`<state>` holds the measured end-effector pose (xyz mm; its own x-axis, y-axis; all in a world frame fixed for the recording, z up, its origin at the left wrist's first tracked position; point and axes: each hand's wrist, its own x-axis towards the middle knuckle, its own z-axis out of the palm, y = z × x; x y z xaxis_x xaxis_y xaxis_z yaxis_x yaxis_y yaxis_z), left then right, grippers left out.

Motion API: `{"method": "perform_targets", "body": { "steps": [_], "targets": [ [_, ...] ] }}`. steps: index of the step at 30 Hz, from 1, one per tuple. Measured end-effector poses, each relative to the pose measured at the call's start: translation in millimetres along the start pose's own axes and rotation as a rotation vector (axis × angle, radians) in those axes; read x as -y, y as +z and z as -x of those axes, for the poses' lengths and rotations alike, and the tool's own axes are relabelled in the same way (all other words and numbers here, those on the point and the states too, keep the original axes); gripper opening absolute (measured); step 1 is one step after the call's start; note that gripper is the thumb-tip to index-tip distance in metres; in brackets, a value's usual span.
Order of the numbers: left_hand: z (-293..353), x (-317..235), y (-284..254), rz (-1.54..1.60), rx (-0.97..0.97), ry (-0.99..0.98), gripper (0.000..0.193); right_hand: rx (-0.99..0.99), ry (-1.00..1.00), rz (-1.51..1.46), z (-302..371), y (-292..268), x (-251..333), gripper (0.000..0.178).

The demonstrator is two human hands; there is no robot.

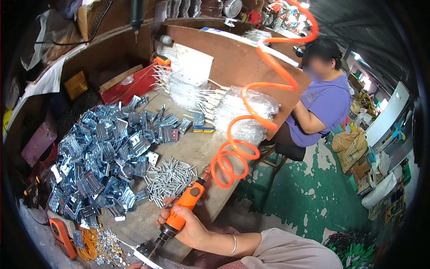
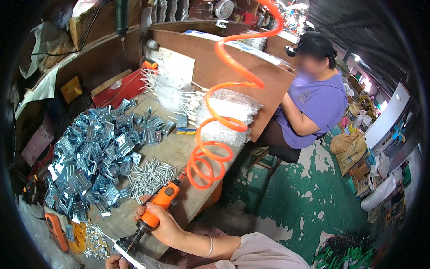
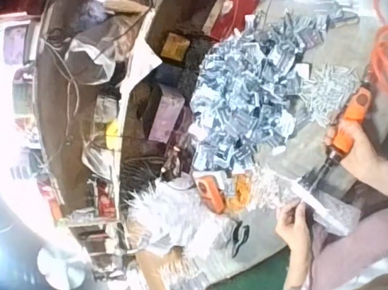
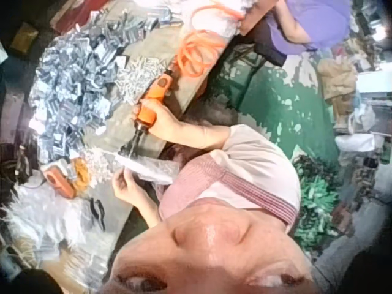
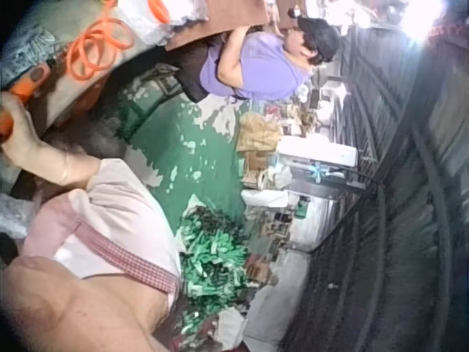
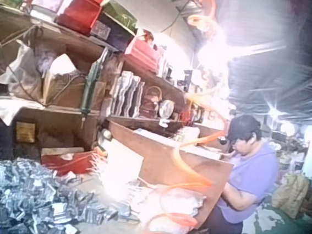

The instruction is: Assembling electronic component parts using an air-powered screwdriver.

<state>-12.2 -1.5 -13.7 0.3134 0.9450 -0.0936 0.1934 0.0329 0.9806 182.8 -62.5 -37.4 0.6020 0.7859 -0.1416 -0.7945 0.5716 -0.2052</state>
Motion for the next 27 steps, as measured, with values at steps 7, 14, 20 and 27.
{"method": "perform_targets", "body": {
  "steps": [7, 14, 20, 27],
  "targets": [
    [9.7, 1.4, -3.3, -0.109, -0.043, 0.082, 0.006, -0.078, 0.035, -0.044, 4.5, 6.9, 0.1, 0.026],
    [-2.9, -18.0, 12.4, 0.156, 0.121, -0.009, 0.013, -0.012, -0.056, 0.014, -5.7, 13.1, 16.6, 0.032],
    [-3.3, -15.4, 2.0, 0.007, 0.108, 0.184, 0.015, -0.013, -0.007, -0.029, -6.3, 10.9, 7.8, 0.033],
    [-1.6, -12.8, -1.0, 0.189, 0.135, -0.017, 0.014, -0.018, -0.017, -0.051, -1.1, 11.0, 7.6, 0.032]
  ]
}}
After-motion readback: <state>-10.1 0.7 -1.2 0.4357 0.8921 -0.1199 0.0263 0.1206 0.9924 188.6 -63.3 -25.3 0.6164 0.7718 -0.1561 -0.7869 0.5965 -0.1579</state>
